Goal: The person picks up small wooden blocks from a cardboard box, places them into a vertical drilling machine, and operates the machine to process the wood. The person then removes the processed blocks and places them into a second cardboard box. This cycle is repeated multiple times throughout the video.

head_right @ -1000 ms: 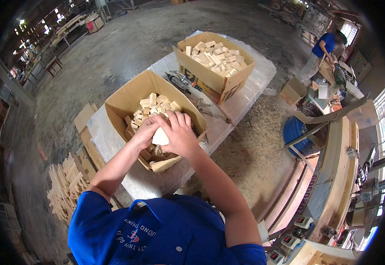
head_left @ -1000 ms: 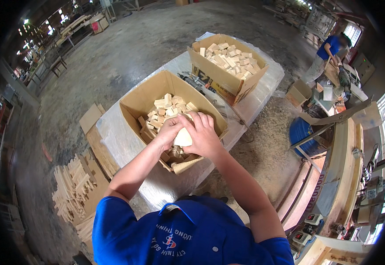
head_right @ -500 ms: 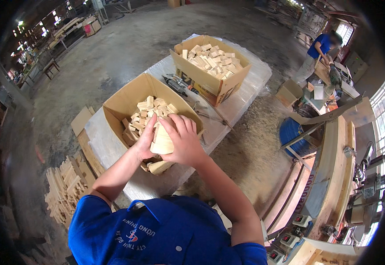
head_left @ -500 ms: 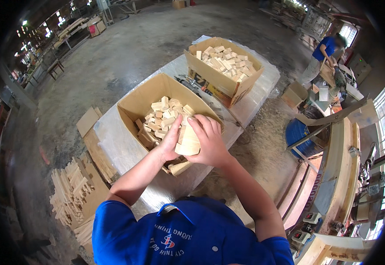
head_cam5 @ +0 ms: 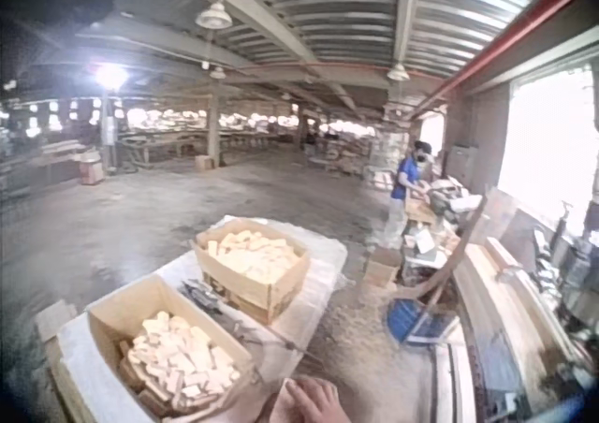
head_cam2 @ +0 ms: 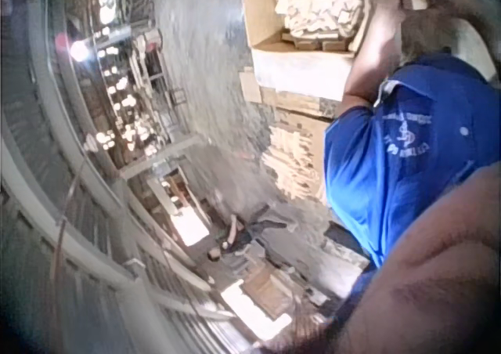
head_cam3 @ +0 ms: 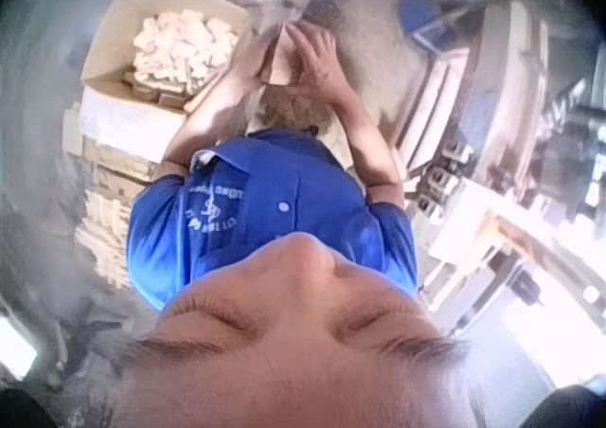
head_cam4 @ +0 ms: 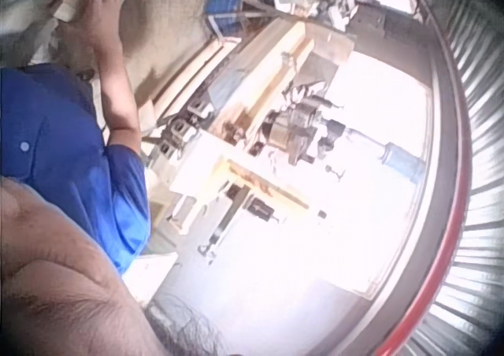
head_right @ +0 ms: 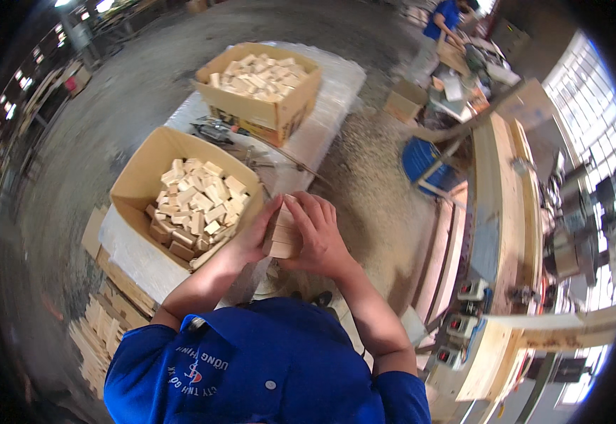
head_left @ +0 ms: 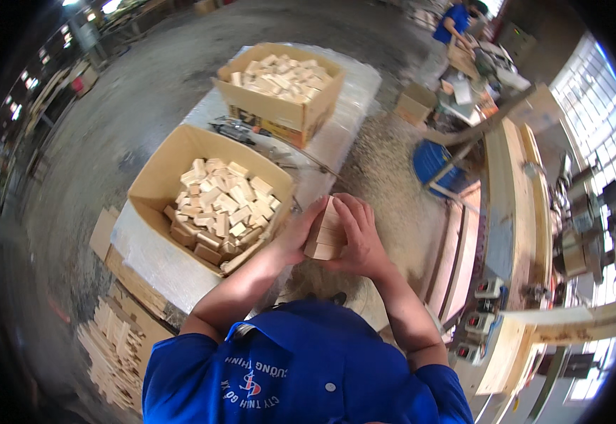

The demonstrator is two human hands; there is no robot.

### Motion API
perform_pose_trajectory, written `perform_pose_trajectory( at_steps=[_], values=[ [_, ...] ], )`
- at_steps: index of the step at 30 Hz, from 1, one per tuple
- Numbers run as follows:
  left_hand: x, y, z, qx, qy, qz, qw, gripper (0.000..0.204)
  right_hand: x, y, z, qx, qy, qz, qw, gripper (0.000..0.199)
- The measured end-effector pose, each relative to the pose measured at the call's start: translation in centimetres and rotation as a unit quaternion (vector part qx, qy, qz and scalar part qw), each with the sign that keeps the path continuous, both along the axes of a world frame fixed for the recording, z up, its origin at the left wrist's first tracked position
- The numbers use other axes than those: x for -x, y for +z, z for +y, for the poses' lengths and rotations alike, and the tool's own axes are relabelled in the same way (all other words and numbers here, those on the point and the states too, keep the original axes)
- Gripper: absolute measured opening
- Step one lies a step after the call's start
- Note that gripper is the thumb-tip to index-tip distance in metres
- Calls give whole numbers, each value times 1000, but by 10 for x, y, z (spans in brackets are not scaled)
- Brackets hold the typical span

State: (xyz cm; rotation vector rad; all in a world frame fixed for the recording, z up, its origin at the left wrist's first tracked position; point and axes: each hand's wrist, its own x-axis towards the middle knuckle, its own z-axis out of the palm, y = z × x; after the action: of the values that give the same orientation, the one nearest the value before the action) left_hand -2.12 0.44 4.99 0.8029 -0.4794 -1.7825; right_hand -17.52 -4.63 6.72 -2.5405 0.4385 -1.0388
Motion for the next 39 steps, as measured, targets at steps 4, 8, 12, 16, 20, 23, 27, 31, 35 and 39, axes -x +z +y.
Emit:
perform_pose_trajectory(
  at_steps=[4, 8, 12, 16, 20, 23, 27, 31, 35, 39],
  values=[
    [37, -38, -3, -10, -107, 66, 992, 55, 50, -21, 14, -57, -42, 16, 997, 104],
    [75, -69, 0, -41, -176, 137, 974, 57, 87, -38, 34, -114, -108, 74, 985, 102],
    [91, -83, -8, -50, -268, 84, 959, 59, 110, -49, 47, -161, -165, 80, 970, 102],
    [97, -87, -14, -25, -286, -13, 958, 49, 125, -53, 51, -137, -236, 150, 950, 102],
    [108, -89, -3, -7, -246, -82, 966, 43, 133, -56, 49, -100, -321, 181, 924, 97],
    [119, -91, 0, -18, -178, -90, 980, 38, 131, -61, 47, -91, -354, 183, 913, 95],
    [125, -94, -5, 33, -138, -125, 982, 35, 124, -66, 44, -83, -375, 154, 910, 95],
    [121, -98, -9, 51, -150, -136, 978, 39, 123, -67, 44, -89, -374, 153, 910, 96],
    [123, -103, -4, 32, -133, -95, 986, 51, 117, -70, 48, -58, -375, 156, 912, 93],
    [132, -111, -1, 77, -40, -139, 986, 58, 103, -77, 48, -13, -390, 158, 907, 89]
  ],
)
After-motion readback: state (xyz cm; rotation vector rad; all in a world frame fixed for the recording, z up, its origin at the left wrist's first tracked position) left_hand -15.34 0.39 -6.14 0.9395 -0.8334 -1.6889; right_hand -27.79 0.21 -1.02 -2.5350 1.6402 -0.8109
